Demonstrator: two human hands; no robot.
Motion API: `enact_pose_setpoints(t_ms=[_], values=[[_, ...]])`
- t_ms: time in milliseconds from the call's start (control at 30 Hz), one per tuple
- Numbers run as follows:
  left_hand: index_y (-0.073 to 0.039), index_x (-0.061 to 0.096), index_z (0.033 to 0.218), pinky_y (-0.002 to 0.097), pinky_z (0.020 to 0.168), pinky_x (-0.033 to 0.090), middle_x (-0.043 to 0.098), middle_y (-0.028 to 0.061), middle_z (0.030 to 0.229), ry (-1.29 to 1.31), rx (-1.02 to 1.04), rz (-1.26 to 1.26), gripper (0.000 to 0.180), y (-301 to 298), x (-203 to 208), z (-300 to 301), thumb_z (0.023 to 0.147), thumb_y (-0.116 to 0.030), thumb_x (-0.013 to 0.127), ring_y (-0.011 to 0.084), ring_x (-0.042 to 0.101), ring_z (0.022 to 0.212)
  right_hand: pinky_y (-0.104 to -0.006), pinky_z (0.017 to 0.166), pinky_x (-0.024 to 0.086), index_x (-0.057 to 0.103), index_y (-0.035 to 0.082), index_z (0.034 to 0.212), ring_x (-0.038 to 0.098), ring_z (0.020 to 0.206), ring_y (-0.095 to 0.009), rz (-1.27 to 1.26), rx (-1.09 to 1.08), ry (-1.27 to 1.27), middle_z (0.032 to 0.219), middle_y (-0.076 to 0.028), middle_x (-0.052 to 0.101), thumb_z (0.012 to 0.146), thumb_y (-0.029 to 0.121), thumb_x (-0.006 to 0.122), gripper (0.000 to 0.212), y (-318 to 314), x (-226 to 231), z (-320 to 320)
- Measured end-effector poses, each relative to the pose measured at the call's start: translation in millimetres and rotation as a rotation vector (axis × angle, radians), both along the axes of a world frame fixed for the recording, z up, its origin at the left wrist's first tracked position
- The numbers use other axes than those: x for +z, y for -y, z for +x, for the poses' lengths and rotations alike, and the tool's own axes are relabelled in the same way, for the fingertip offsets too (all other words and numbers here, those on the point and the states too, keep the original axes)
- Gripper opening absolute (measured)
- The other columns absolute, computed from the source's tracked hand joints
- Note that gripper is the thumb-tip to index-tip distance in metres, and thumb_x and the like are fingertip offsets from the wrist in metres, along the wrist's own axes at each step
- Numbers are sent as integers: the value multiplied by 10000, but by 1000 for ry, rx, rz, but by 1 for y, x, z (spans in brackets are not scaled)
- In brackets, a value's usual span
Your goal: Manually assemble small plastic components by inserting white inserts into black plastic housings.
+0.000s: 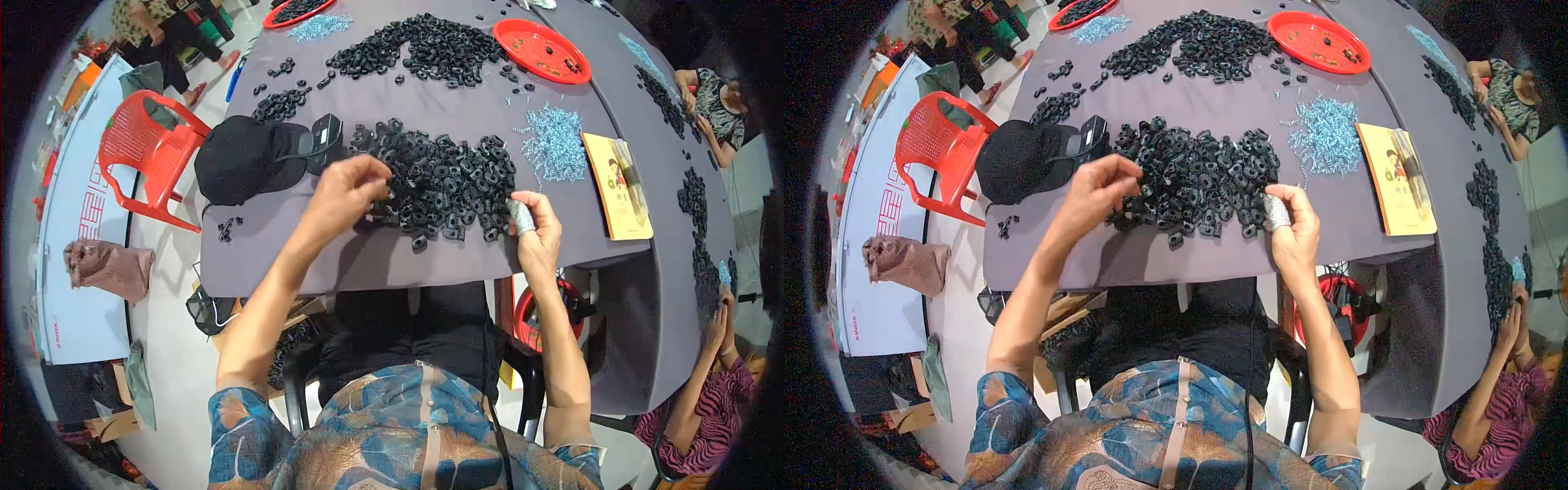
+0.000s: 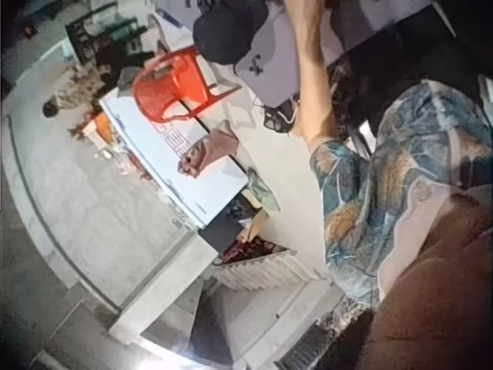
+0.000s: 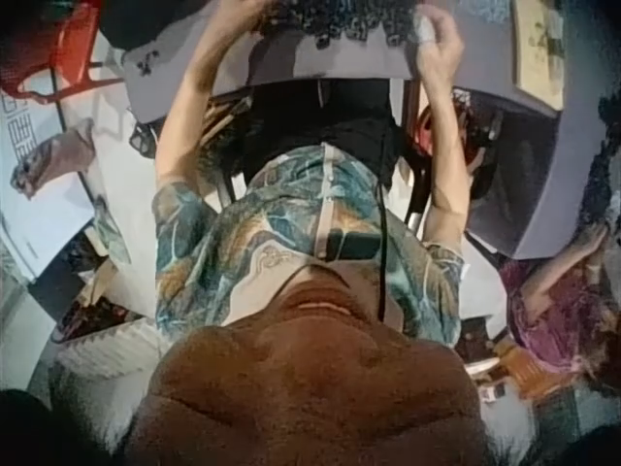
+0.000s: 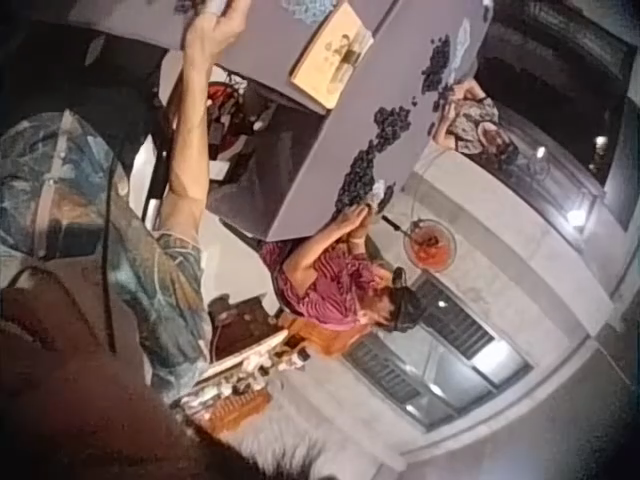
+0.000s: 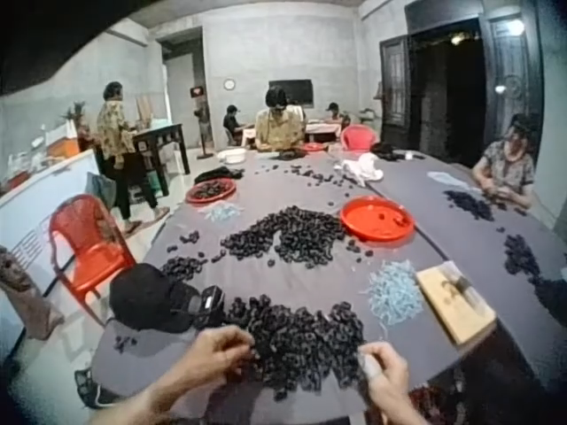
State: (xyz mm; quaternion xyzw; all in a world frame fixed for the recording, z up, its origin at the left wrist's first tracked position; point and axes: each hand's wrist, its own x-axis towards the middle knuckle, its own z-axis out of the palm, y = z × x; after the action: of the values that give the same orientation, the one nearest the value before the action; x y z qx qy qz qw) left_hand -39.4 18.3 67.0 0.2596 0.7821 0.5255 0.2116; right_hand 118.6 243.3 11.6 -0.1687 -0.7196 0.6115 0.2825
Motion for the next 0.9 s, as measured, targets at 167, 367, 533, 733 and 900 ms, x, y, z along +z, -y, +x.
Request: enact_pose_setpoints(t_ms=[167, 367, 533, 733, 900], values=[[16, 594, 894, 252, 577, 438, 606, 58, 718, -420, 60, -158, 151, -21, -6, -49, 772, -68, 561, 101, 543, 643, -175, 512, 362, 559, 34, 953, 443, 594, -30, -143, -55, -65, 772, 22, 522, 823, -35, 469, 172, -14, -14, 8], [-6, 601, 920, 382, 704, 469, 622, 159, 819, -840, 74, -383, 189, -47, -25, -93, 757, -80, 543, 322, 597, 759, -169, 519, 372, 553, 32, 952, 455, 599, -36, -177, -70, -39, 790, 11, 524, 811, -53, 449, 195, -12, -13, 5], [-15, 616, 875, 413, 722, 466, 625, 183, 810, -760, 40, -500, 168, -62, -37, -107, 758, -82, 516, 361, 593, 788, -173, 507, 350, 539, 27, 963, 435, 595, -37, -200, -74, -52, 793, -4, 534, 874, 32, 496, 99, -15, -20, 1], [-30, 626, 862, 393, 720, 471, 632, 177, 803, -647, -79, -584, 166, -71, -30, -114, 758, -98, 516, 339, 609, 802, -169, 527, 372, 540, 28, 956, 450, 621, -40, -129, -77, 7, 845, 2, 522, 859, 27, 497, 106, -13, -13, 3], [-26, 617, 925, 365, 713, 466, 631, 179, 817, -493, -92, -546, 207, -67, -27, -112, 773, -147, 546, 302, 611, 786, -163, 523, 343, 554, 25, 927, 434, 629, -27, -166, -80, -27, 856, 22, 508, 803, -68, 459, 182, -12, -13, 2]])
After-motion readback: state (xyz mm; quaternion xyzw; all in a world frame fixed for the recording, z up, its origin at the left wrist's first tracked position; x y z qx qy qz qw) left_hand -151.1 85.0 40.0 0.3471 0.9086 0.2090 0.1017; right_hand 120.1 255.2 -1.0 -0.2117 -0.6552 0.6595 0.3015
